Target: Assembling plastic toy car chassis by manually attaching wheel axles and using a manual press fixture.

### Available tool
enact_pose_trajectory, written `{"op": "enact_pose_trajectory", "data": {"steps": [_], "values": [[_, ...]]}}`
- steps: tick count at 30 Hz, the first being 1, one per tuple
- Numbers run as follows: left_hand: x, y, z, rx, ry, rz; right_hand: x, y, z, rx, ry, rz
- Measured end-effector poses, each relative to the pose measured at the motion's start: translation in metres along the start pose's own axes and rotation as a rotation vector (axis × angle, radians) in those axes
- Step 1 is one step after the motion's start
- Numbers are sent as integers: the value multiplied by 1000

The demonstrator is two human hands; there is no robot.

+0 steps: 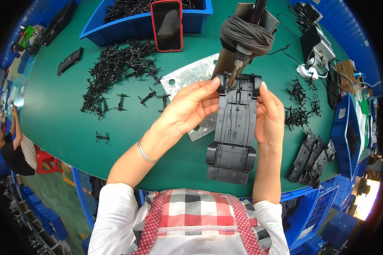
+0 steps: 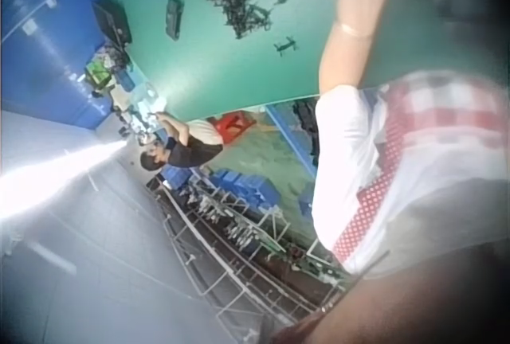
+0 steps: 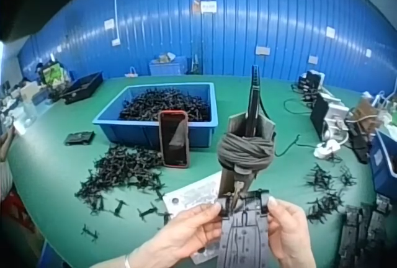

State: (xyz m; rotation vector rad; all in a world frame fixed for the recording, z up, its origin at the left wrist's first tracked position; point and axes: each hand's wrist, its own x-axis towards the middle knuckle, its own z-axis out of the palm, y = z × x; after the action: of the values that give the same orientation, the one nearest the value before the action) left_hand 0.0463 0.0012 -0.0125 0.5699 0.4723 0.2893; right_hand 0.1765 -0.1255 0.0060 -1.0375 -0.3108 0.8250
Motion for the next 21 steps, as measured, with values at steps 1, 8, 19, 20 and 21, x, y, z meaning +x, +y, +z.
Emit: {"op": "enact_pose_trajectory", "data": {"steps": [1,8,19,20,21], "values": [[0,0,0,-12,-16,3,0,0,0,-1,-2,0],[1,0,-2,-35,-38,-12,-2,-4,8,-41,23,-8],[3,-1,-4,-43,-16,-7,-1,-5,9,-80,5,-24],[3,-1,-4,-43,-16,-7,-1,-6,10,-82,5,-28],[3,-1,-4,-49,-25,-9,-1,-6,10,-85,6,-32]]}}
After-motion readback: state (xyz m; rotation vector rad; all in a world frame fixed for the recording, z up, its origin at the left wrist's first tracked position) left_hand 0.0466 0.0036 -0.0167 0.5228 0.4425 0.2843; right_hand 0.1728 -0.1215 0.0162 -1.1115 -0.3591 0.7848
